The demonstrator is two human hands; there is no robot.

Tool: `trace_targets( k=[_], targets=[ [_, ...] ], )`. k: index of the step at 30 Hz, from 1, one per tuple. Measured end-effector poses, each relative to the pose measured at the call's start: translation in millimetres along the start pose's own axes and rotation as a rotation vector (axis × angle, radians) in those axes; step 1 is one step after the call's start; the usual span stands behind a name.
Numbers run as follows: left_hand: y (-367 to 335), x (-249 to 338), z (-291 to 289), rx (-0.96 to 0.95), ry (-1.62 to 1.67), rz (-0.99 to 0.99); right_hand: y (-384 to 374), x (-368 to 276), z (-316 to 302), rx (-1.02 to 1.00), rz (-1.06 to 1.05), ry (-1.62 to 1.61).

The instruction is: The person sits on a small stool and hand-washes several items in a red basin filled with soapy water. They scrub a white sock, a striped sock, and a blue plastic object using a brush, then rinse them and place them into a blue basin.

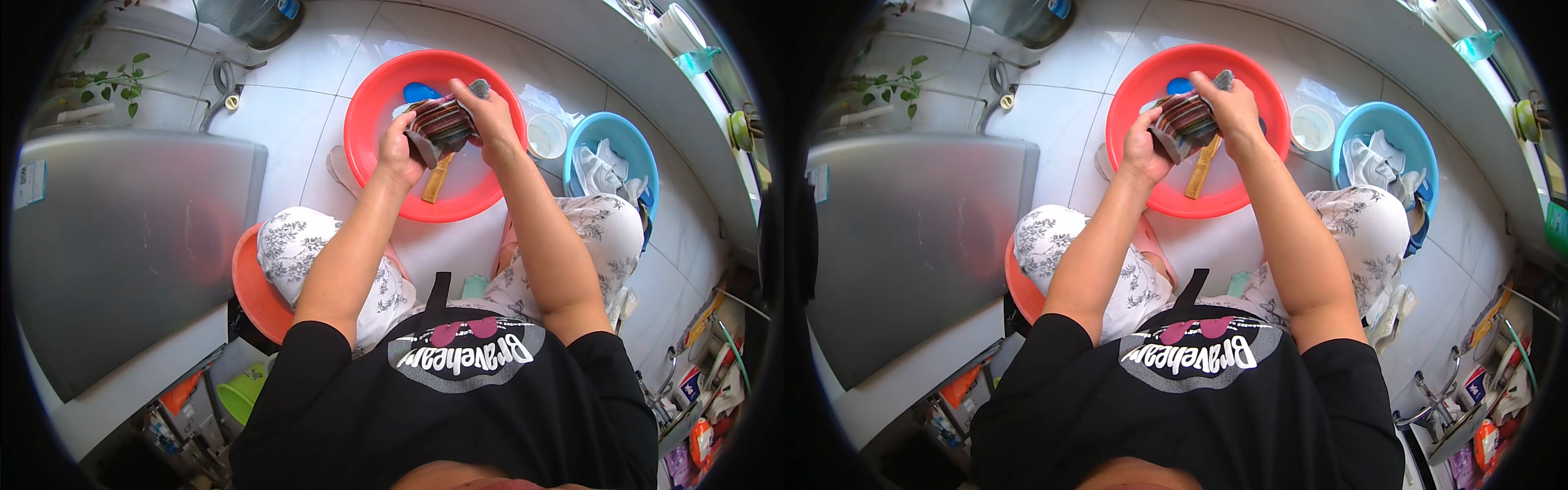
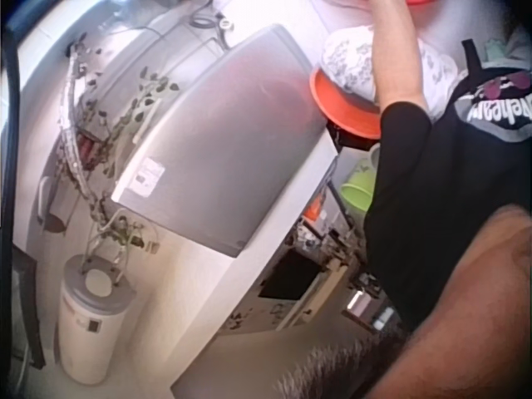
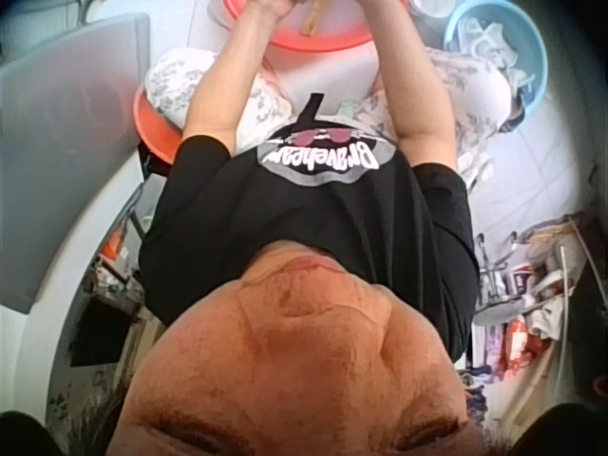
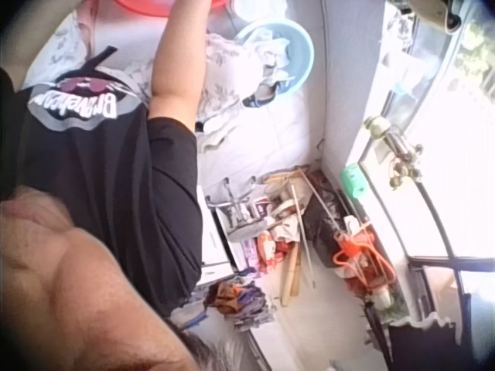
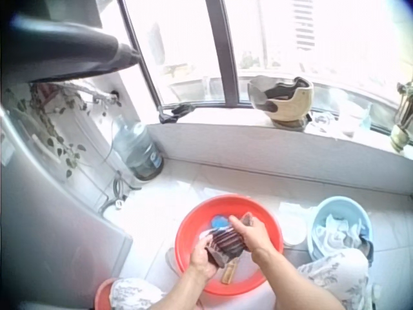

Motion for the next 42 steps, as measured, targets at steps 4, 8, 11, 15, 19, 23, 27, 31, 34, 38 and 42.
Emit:
trace_targets(
  k=[4, 8, 11, 15, 19, 23, 27, 31, 34, 38, 42],
  targets=[
    [-6.1, -9.1, -6.1, -0.027, 0.030, -0.043, -18.8, 19.5, -2.8, 0.009, -0.193, 0.455],
    [-3.1, -10.9, -7.2, -0.043, 0.022, -0.099, -35.8, 26.8, -33.8, 0.110, -0.051, 0.079],
    [-5.2, -11.5, -5.4, -0.075, 0.019, -0.086, -34.6, 19.8, -32.5, 0.079, -0.114, 0.078],
    [-5.1, -6.3, 6.1, -0.134, 0.049, -0.060, -12.5, 3.1, -11.8, 0.025, -0.269, 0.361],
    [-14.4, 1.1, 1.3, -0.176, 0.051, 0.008, 9.1, -18.3, 2.5, -0.088, -0.311, 0.388],
    [-20.0, 8.4, -8.5, -0.066, 0.070, 0.148, 11.4, -27.7, -9.6, -0.146, -0.082, -0.024],
    [-19.5, 16.9, -4.2, -0.072, 0.103, 0.199, -0.5, -17.9, -27.0, -0.083, 0.019, -0.104],
    [-25.9, 18.6, -10.7, -0.075, 0.037, 0.143, -2.7, -10.3, -26.1, -0.056, 0.016, -0.102],
    [-23.1, 13.7, -11.2, 0.001, -0.075, 0.136, -5.2, -3.1, -20.0, -0.016, -0.043, -0.137],
    [-19.0, 7.7, -20.0, 0.402, -0.286, 0.233, 1.7, -2.3, 3.4, -0.017, -0.315, 0.363],
    [-32.2, -11.2, -34.0, -0.010, -0.024, 0.128, 43.7, -2.5, 56.2, 0.031, -0.831, 0.516]
  ],
)
Point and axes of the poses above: each hand's wrist, its own y-axis away from the middle knuckle, its own z-axis out of the palm, x = y × z, the point moved 6 cm from there along -y, towards the middle knuckle
